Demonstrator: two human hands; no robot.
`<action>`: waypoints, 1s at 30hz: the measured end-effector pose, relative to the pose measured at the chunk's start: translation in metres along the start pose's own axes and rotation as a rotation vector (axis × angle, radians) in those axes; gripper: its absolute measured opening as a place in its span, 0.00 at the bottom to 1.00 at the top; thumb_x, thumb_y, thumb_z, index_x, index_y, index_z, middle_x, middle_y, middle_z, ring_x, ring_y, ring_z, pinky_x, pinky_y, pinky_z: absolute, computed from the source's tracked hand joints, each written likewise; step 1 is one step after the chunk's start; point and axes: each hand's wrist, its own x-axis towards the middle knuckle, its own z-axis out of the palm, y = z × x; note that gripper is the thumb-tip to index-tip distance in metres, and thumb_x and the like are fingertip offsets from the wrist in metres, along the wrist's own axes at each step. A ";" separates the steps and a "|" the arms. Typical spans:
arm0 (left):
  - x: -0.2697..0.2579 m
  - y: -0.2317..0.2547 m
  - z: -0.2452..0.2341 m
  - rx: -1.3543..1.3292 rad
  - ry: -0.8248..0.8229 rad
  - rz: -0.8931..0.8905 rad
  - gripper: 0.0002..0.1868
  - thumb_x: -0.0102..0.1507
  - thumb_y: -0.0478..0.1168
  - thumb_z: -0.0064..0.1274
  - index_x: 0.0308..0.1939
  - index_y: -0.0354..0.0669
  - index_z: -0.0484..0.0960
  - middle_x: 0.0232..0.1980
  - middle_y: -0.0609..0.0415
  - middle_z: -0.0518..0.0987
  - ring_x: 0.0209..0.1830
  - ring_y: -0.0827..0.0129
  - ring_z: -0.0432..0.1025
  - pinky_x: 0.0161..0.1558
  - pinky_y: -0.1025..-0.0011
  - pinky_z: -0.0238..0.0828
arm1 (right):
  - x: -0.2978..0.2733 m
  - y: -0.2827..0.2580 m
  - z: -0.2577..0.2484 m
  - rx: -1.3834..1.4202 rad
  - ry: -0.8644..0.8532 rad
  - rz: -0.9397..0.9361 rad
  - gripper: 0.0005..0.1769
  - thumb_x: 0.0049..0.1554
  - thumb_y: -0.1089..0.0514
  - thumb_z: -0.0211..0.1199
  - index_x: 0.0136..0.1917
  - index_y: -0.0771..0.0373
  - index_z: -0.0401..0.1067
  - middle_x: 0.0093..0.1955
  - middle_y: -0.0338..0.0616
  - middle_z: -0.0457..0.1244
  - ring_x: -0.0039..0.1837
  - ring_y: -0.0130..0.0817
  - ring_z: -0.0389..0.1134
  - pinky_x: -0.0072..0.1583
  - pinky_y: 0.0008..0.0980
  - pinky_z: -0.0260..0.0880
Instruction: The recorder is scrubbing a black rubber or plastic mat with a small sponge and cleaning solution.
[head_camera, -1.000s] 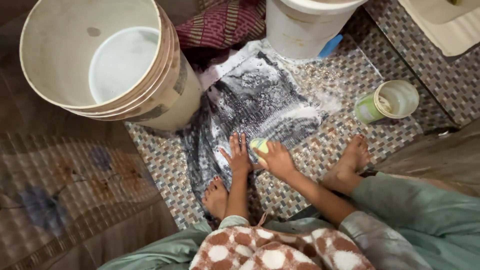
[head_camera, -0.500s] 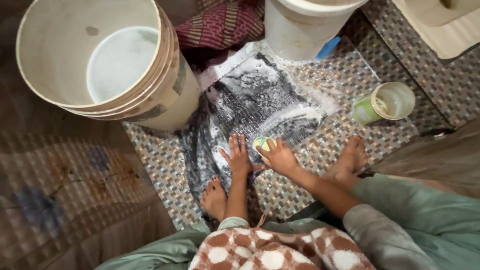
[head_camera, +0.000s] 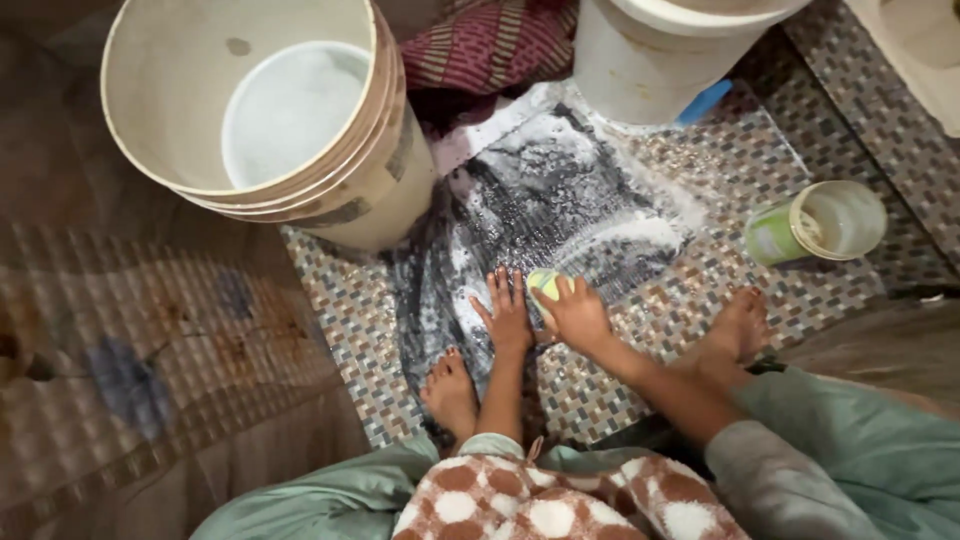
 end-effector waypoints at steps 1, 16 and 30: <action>0.001 -0.001 -0.014 0.003 -0.002 -0.005 0.86 0.27 0.72 0.73 0.81 0.54 0.41 0.85 0.51 0.38 0.84 0.54 0.28 0.73 0.30 0.15 | 0.002 0.004 -0.009 0.003 0.000 -0.005 0.19 0.66 0.41 0.57 0.68 0.39 0.74 0.64 0.50 0.63 0.60 0.51 0.65 0.49 0.46 0.71; -0.003 0.017 0.000 0.086 0.019 -0.179 0.88 0.30 0.66 0.77 0.80 0.39 0.36 0.86 0.51 0.34 0.86 0.58 0.27 0.77 0.33 0.16 | 0.018 -0.002 -0.014 0.110 0.242 0.058 0.37 0.43 0.36 0.67 0.68 0.29 0.69 0.62 0.59 0.59 0.60 0.54 0.65 0.50 0.41 0.74; -0.002 0.024 -0.016 -0.106 -0.326 -0.088 0.90 0.29 0.72 0.73 0.81 0.39 0.36 0.85 0.49 0.36 0.85 0.56 0.30 0.72 0.30 0.15 | 0.045 0.017 0.043 -0.278 -0.074 0.033 0.21 0.60 0.44 0.50 0.64 0.34 0.75 0.62 0.38 0.68 0.57 0.41 0.69 0.55 0.46 0.68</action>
